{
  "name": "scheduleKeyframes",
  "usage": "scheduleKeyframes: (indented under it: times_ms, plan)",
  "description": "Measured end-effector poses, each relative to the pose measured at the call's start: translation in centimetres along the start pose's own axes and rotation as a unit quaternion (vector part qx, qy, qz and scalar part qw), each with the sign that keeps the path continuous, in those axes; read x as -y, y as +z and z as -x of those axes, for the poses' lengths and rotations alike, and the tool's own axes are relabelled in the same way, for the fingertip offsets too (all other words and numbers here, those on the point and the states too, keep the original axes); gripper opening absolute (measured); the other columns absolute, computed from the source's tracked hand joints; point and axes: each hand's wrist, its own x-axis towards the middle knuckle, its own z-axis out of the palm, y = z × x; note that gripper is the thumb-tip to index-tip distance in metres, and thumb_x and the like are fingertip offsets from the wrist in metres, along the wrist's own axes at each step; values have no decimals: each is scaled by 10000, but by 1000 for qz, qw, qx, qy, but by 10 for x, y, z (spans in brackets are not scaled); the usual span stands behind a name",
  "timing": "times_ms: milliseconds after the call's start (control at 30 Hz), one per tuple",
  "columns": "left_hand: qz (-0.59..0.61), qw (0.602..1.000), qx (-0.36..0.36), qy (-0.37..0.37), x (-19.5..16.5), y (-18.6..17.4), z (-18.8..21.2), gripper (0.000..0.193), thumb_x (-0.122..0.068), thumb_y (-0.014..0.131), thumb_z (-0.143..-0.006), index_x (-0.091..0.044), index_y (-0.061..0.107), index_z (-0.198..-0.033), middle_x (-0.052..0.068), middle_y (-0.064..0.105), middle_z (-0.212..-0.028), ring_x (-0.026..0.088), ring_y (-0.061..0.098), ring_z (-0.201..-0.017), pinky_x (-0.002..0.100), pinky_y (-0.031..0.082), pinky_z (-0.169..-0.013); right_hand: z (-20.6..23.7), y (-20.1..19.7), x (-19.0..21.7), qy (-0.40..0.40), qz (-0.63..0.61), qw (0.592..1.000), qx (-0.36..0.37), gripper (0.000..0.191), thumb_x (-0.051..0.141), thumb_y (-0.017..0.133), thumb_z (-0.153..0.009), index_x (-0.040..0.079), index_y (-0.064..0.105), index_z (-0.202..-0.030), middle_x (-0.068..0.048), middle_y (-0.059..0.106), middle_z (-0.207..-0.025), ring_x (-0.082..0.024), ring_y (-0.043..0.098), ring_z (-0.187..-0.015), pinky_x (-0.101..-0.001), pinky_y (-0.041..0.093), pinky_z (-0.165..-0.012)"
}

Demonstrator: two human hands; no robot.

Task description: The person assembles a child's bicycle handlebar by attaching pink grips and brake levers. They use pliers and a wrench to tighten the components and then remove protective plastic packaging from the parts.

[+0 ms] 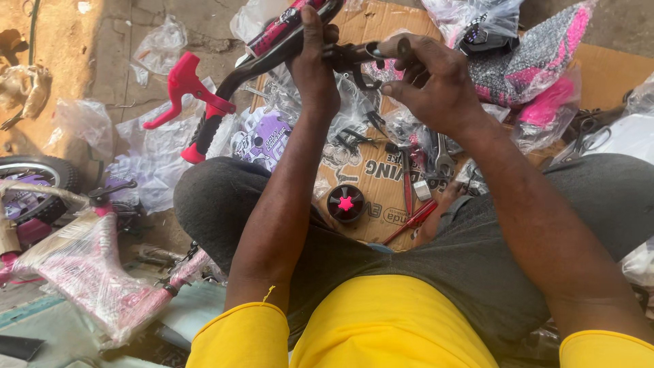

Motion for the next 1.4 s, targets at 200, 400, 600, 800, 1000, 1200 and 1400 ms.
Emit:
scheduleKeyframes:
  times_ms: [200,400,600,800,1000,1200,1400]
  plan:
    - [111,979,65,-158,4,1,-3,436,-529,663,-923,-137,802,-1053,-50,685,-787,-11,418,-509,184,281,-433,17,42,-55,205,178,947,170,374,183,756,-894,95,689,-1251,-181,718,-1131,-299,708,-989,-413,569,-890]
    - [-15,979,-13,-202,25,7,5,148,-156,685,-864,-25,656,-801,33,606,-647,138,581,-507,286,426,-458,74,119,-80,250,271,872,321,285,89,615,-876,112,707,-1145,-164,690,-1142,-341,657,-1117,-482,519,-999]
    - [-134,982,-15,-132,34,0,9,76,-34,682,-755,-17,609,-766,6,563,-711,111,522,-610,290,430,-548,96,141,-84,137,360,877,286,196,124,599,-871,131,725,-1021,-139,664,-1154,-313,631,-1131,-545,476,-971]
    - [-114,989,-13,-99,32,-6,1,85,-22,638,-766,21,637,-840,20,583,-786,110,522,-676,285,422,-590,38,101,-91,324,149,910,211,234,167,592,-907,68,730,-1068,-190,684,-980,-363,689,-918,-520,551,-882]
    - [-125,986,-11,-108,24,-2,-5,233,-26,635,-724,36,657,-947,37,596,-796,136,538,-650,305,440,-550,13,-4,-60,386,-283,877,31,205,29,497,-823,-27,658,-937,-124,658,-766,-165,620,-540,-285,549,-454]
    - [-134,990,13,-42,29,12,3,89,-33,616,-760,11,626,-836,2,600,-779,102,539,-695,276,450,-616,37,-17,-5,252,-307,916,-55,165,-11,561,-841,-14,661,-972,-87,637,-752,-104,581,-530,-256,481,-435]
    - [-131,987,18,-87,44,17,5,104,-33,590,-776,-23,528,-694,-22,499,-686,80,445,-596,291,399,-511,26,-16,15,186,-163,966,-69,296,45,628,-911,50,703,-1197,-36,618,-757,-84,541,-570,-265,475,-500]
